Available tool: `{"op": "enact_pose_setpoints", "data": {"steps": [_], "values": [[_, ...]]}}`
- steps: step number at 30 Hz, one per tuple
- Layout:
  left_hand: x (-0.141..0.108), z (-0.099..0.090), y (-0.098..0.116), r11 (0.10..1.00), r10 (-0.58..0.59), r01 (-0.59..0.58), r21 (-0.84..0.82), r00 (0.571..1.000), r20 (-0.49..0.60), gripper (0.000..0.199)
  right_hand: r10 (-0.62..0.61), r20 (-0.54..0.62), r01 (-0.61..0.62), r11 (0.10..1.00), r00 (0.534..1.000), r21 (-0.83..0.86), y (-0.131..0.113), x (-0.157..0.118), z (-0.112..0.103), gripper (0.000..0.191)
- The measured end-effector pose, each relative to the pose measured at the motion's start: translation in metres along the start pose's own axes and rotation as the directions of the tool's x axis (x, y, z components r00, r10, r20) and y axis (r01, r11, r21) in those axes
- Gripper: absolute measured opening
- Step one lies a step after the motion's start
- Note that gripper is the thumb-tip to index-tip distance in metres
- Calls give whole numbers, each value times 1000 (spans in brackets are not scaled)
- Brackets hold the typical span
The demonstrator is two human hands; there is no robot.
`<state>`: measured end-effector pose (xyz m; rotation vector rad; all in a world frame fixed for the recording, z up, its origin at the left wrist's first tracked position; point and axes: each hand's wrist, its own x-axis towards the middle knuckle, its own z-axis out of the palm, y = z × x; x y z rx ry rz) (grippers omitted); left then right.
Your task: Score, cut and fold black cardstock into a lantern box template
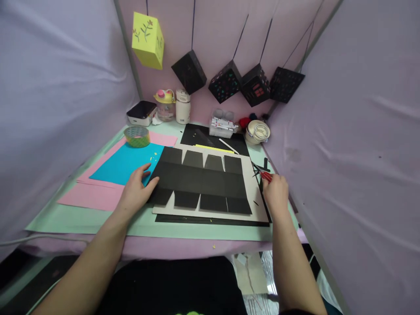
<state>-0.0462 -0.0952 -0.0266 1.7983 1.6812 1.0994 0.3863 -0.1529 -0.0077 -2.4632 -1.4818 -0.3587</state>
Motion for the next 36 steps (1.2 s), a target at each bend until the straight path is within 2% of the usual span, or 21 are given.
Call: {"op": "enact_pose_setpoints", "data": {"steps": [2,5,8,11,15,18,22,26,31,36], "values": [[0,2,-3,997,11,-9,-78,1000,27,58,-16,102,-2,984,995,178,-19,-2,-2,34],[2,3,-5,982,31,-25,-190,999,25,55,29,274,-126,930,961,346,-42,-2,3,41],[4,4,-7,947,-3,2,-321,1000,-4,53,63,334,-206,886,941,415,-50,2,11,48],[5,4,-6,862,-107,103,-496,994,19,57,47,373,-239,840,927,487,-47,7,19,50],[5,4,0,716,-158,185,-673,982,101,70,20,362,-236,792,932,563,-42,12,26,46],[4,1,8,609,-182,242,-756,970,164,74,20,284,-191,785,959,590,-44,13,31,45],[3,-6,21,485,-248,322,-813,942,225,71,10,193,-133,763,981,633,-49,12,41,52],[5,-11,38,420,-208,218,-881,968,140,70,38,187,-165,663,982,730,-55,10,51,60],[8,-13,49,419,-84,100,-903,994,71,68,28,279,-265,417,960,869,-63,15,53,65],[12,-16,44,464,-65,67,-884,997,42,62,-114,343,-288,342,932,895,-71,37,41,55]]}}
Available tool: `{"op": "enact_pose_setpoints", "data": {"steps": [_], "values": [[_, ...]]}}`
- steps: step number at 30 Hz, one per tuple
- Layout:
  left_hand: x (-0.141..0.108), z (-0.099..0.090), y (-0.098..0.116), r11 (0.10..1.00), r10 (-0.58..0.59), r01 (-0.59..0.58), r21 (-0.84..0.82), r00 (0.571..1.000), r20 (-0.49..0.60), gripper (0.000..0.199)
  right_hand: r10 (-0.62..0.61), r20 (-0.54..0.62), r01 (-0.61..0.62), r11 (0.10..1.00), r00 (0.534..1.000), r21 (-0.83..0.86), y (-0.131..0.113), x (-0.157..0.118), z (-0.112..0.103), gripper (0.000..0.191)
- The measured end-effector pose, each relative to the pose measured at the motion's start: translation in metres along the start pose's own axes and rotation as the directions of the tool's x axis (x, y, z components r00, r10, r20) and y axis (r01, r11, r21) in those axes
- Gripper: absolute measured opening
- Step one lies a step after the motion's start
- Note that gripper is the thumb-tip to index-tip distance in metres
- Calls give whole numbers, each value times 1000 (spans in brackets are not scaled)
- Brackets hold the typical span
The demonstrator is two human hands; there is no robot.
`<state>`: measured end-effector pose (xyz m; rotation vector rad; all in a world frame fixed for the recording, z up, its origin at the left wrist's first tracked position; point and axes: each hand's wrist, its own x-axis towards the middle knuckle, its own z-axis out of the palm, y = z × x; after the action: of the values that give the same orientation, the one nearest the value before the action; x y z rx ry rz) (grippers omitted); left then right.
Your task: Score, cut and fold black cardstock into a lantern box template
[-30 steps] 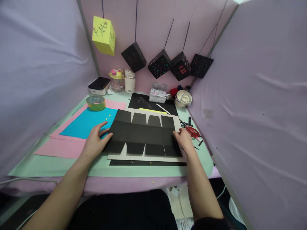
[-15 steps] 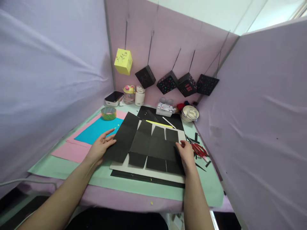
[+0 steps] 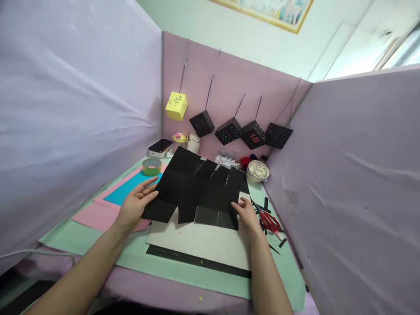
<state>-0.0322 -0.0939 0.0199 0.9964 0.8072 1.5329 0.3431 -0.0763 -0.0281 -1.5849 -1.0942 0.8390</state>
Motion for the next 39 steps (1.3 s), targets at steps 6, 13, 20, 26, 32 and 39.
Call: {"op": "enact_pose_setpoints", "data": {"steps": [6,13,20,26,32,39], "values": [[12,5,-2,983,178,-168,75,971,-159,55,-20,242,-96,884,970,457,-34,10,2,40],[10,51,2,869,358,-432,241,885,296,55,-185,97,66,714,978,697,-71,1,25,37],[43,40,-20,926,125,-277,257,866,485,116,-142,156,-16,687,977,727,-52,2,38,38],[37,38,-41,965,-245,262,4,898,364,87,-126,141,-8,719,982,695,-48,-2,43,38],[36,31,-27,892,-242,349,-286,905,351,89,-123,250,-89,715,960,694,-50,-10,46,42],[43,30,-38,874,-432,476,-97,853,294,65,-110,393,-205,709,913,675,-47,-11,43,50]]}}
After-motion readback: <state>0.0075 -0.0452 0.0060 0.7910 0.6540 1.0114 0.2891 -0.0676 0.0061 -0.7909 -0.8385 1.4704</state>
